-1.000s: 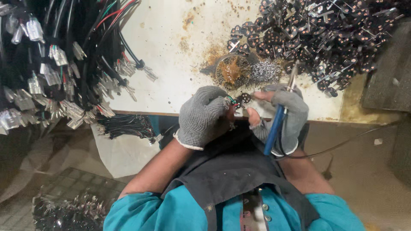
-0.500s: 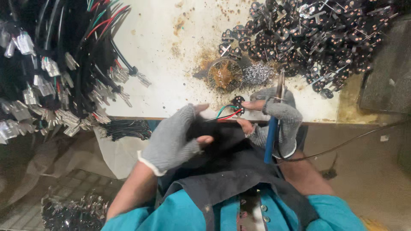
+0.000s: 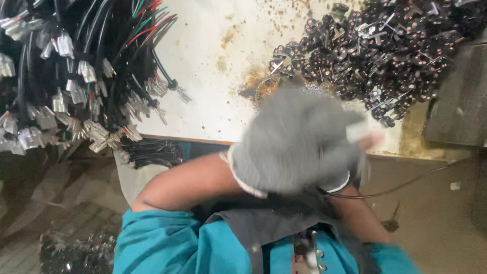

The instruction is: The person, wearing fingerless gloves, solders the ends of red and green wires onto small connector terminals at a workbench. They hold a wire in one hand and a soldering iron in the other, dip the wire tip into flux, apply solder to the joint, and place the finished connector onto a large pile of completed connectors on the bench, repeating the process.

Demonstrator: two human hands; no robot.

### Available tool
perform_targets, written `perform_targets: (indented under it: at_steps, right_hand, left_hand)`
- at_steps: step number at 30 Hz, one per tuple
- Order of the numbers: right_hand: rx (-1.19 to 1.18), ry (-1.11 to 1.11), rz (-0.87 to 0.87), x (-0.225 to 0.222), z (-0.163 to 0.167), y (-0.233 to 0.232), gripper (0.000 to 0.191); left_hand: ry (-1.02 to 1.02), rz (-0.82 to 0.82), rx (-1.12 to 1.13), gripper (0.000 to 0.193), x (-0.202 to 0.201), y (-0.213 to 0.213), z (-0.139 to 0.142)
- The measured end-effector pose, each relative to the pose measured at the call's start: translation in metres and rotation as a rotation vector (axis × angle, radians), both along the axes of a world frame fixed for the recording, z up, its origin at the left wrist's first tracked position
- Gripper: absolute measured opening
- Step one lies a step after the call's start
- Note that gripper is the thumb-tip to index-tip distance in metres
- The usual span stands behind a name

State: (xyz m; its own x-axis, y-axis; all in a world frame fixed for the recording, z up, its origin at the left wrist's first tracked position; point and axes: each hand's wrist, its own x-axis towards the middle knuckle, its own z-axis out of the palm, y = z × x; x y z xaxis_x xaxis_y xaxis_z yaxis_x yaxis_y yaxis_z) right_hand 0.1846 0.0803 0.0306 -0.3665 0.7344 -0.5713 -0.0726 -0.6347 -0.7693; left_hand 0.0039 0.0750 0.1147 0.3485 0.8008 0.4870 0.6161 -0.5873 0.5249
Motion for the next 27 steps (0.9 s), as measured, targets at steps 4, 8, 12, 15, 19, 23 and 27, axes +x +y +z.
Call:
perform_targets:
  at_steps: [4,8,12,15,19,23,27]
  right_hand:
    - [0.784,-0.611,0.276,0.002,0.001,-0.007,0.016]
    - [1.289,-0.675,0.375,0.007,-0.009,-0.003,0.022]
    - [1.301,-0.681,0.378,0.004,-0.012,-0.003,0.028]
    - [1.248,-0.728,0.414,0.003,-0.008,-0.004,0.027]
    - [1.283,-0.675,0.371,0.005,-0.008,-0.004,0.027]
    - [1.269,-0.699,0.385,0.007,-0.009,-0.003,0.027]
    - [1.252,-0.690,0.360,0.006,-0.008,-0.004,0.027]
  left_hand:
    - [-0.011,-0.004,-0.165,0.037,0.003,-0.058,-0.049]
    - [0.238,0.824,-0.122,0.018,-0.068,-0.075,-0.053]
    - [0.489,0.970,-0.152,0.020,-0.131,-0.100,-0.038]
    - [0.607,0.982,-0.173,0.022,-0.146,-0.101,-0.043]
    - [0.801,1.057,-0.151,0.027,-0.150,-0.085,-0.055]
    - [0.735,1.056,-0.116,0.018,-0.150,-0.090,-0.061]
    - [0.522,1.100,0.064,0.025,-0.161,-0.110,-0.062]
